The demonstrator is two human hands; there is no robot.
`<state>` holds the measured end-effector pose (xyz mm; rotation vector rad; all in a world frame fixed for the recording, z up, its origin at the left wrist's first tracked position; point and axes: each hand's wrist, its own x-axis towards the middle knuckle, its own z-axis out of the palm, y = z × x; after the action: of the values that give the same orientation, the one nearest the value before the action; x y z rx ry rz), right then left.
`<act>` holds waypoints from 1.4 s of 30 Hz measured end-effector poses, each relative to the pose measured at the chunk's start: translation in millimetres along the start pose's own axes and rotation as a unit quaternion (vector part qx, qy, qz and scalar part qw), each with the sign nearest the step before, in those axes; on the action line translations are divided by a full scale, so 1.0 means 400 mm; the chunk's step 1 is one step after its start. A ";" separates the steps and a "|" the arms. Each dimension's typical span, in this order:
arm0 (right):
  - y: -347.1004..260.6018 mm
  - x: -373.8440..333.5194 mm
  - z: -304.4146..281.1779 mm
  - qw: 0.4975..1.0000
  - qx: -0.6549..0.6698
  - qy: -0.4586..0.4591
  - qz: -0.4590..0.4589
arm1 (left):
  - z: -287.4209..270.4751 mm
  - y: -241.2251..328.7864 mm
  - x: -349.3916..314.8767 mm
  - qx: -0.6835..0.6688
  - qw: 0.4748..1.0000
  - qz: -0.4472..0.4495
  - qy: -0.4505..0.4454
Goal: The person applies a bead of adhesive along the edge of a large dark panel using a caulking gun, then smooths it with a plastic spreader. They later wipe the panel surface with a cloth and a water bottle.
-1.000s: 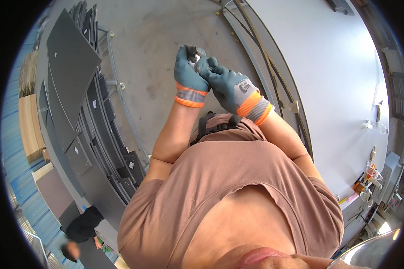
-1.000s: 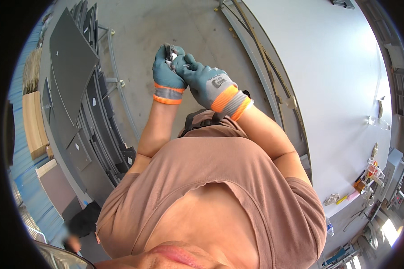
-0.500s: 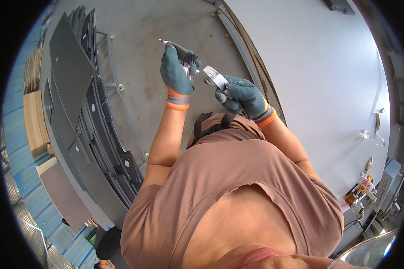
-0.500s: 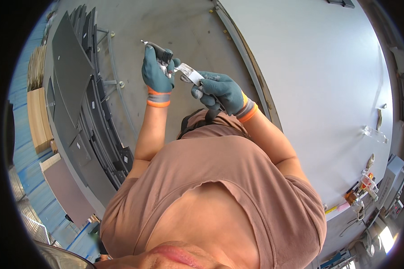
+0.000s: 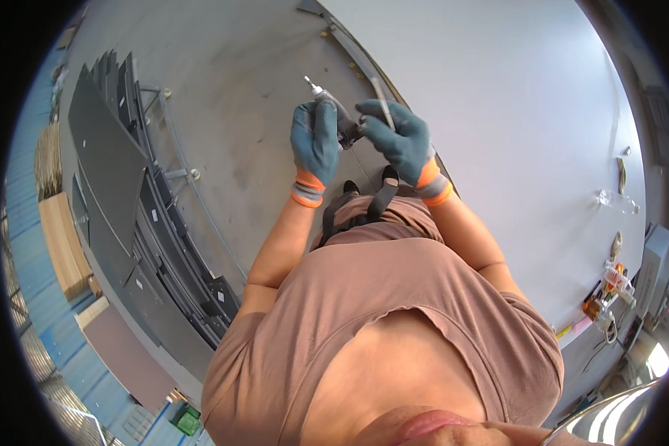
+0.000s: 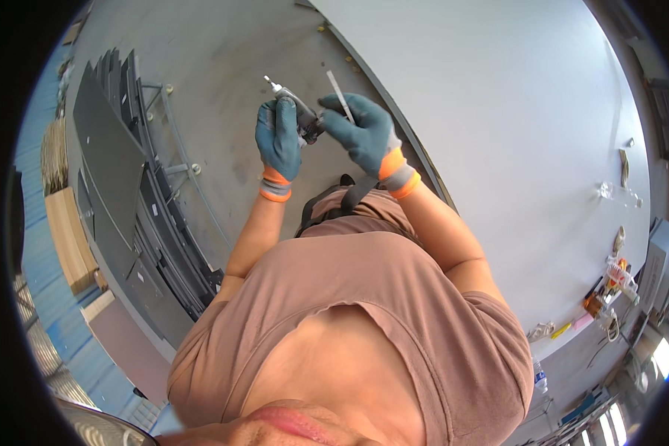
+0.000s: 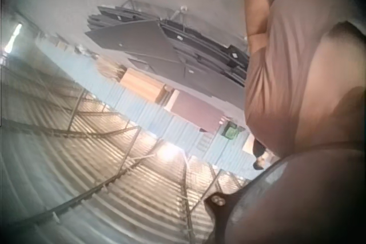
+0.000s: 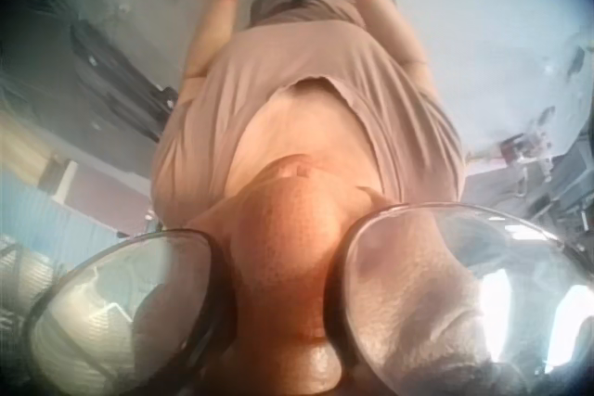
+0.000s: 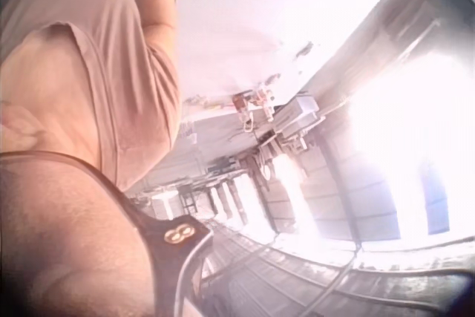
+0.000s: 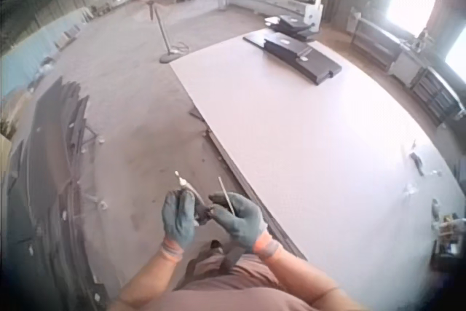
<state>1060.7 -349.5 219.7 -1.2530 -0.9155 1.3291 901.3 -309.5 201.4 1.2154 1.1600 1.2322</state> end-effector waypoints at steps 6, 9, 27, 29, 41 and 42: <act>0.032 -0.008 -0.059 0.997 0.033 -0.013 0.066 | 0.074 -0.032 -0.005 0.001 0.994 -0.094 -0.055; 0.173 0.009 -0.159 0.996 0.010 0.073 0.050 | 0.095 -0.074 -0.003 -0.058 0.979 -0.190 -0.047; 0.525 -0.059 -0.883 0.615 -0.566 0.520 0.177 | -0.101 -0.184 -0.038 -0.268 0.918 -0.253 0.146; 0.547 -0.022 -0.873 0.617 -0.691 0.372 0.058 | -0.134 -0.199 -0.021 -0.285 0.921 -0.220 0.150; 0.596 0.322 -0.749 0.526 -0.821 0.200 0.091 | -0.286 -0.201 -0.098 -0.316 0.901 -0.152 0.256; 0.571 0.319 -0.725 0.543 -0.794 0.253 0.107 | -0.303 -0.164 -0.123 -0.258 0.904 -0.206 0.270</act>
<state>1315.4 -297.0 -71.8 -2.9433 -1.5385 -0.2635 781.3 -354.8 130.6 0.2077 1.2797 1.4546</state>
